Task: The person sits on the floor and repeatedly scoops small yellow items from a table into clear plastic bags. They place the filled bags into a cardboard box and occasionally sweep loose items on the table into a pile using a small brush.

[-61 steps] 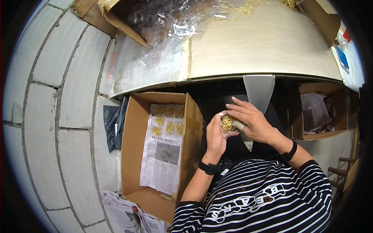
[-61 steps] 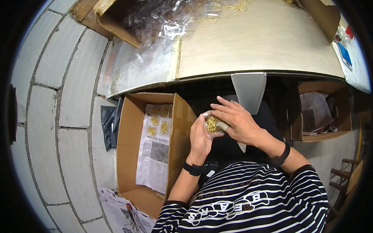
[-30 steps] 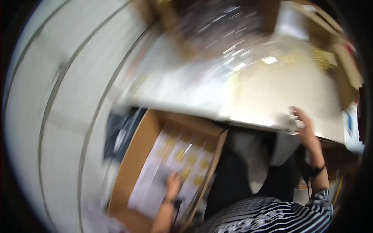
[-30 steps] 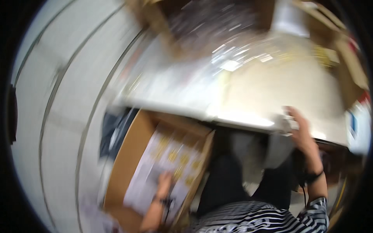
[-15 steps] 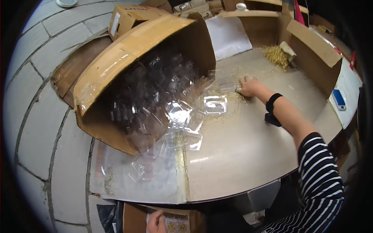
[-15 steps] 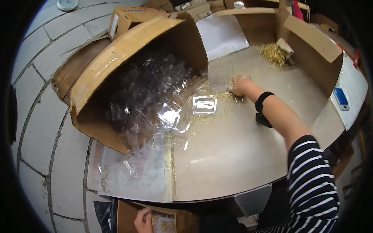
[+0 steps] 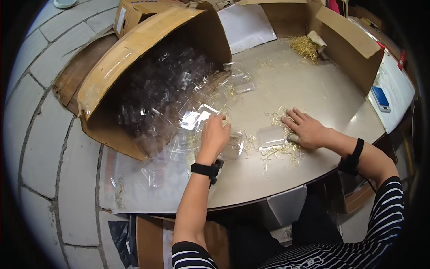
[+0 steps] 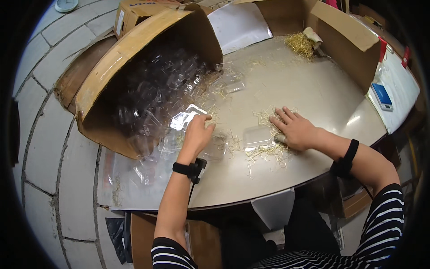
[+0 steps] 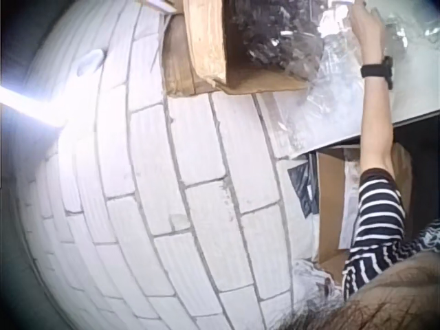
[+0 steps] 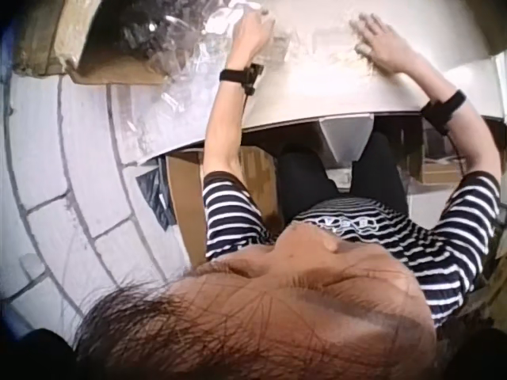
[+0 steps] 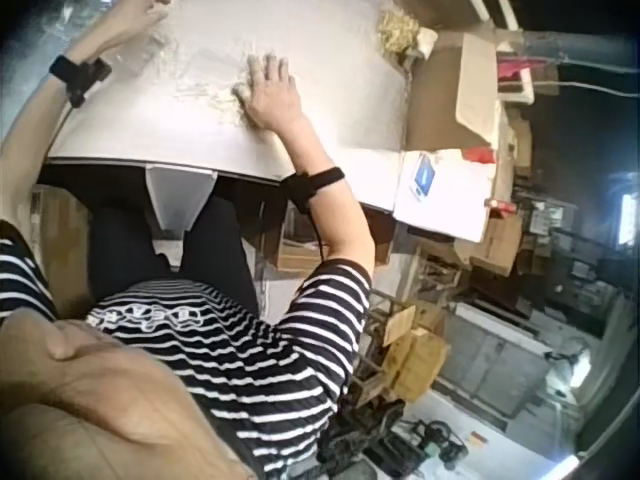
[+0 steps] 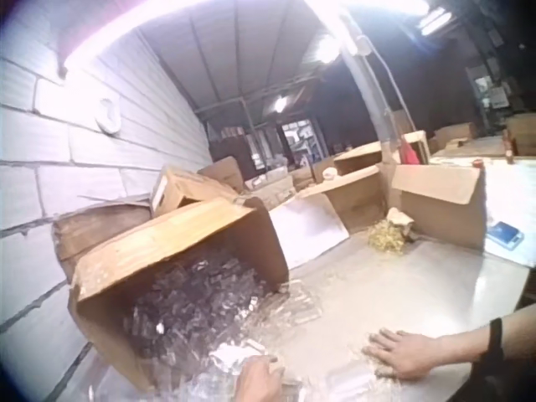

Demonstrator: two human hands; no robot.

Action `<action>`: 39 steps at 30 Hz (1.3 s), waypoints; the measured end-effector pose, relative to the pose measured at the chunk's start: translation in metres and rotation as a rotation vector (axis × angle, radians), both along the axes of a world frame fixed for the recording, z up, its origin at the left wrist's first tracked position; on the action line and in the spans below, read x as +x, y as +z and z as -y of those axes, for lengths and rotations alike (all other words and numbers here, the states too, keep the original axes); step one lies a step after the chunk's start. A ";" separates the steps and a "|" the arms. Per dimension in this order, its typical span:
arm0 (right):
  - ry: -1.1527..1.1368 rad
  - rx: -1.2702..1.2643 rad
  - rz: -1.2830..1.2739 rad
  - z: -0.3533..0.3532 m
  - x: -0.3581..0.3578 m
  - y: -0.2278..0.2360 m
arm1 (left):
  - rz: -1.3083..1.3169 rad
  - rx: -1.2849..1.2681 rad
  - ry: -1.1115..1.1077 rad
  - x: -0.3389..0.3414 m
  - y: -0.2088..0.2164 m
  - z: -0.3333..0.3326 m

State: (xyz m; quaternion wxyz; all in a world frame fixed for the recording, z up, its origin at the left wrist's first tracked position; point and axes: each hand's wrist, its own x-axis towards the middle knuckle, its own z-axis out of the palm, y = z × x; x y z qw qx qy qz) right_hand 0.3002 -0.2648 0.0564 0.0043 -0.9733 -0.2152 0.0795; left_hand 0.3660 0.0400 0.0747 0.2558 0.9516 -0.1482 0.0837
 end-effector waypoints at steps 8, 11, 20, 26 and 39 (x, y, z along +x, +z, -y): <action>-0.048 0.115 -0.007 -0.022 -0.032 -0.007 | -0.013 0.152 0.152 -0.033 -0.008 -0.008; -0.198 0.148 0.003 -0.011 -0.021 -0.006 | 0.086 0.239 0.208 -0.043 -0.011 -0.014; -0.182 0.195 0.123 -0.019 -0.038 -0.023 | 0.249 0.529 0.280 -0.045 -0.028 -0.047; -0.144 0.273 0.177 -0.016 -0.039 -0.029 | 0.184 0.364 0.310 -0.044 -0.024 -0.040; -0.122 0.246 0.192 -0.015 -0.042 -0.028 | 0.021 0.004 -0.248 -0.031 -0.021 0.080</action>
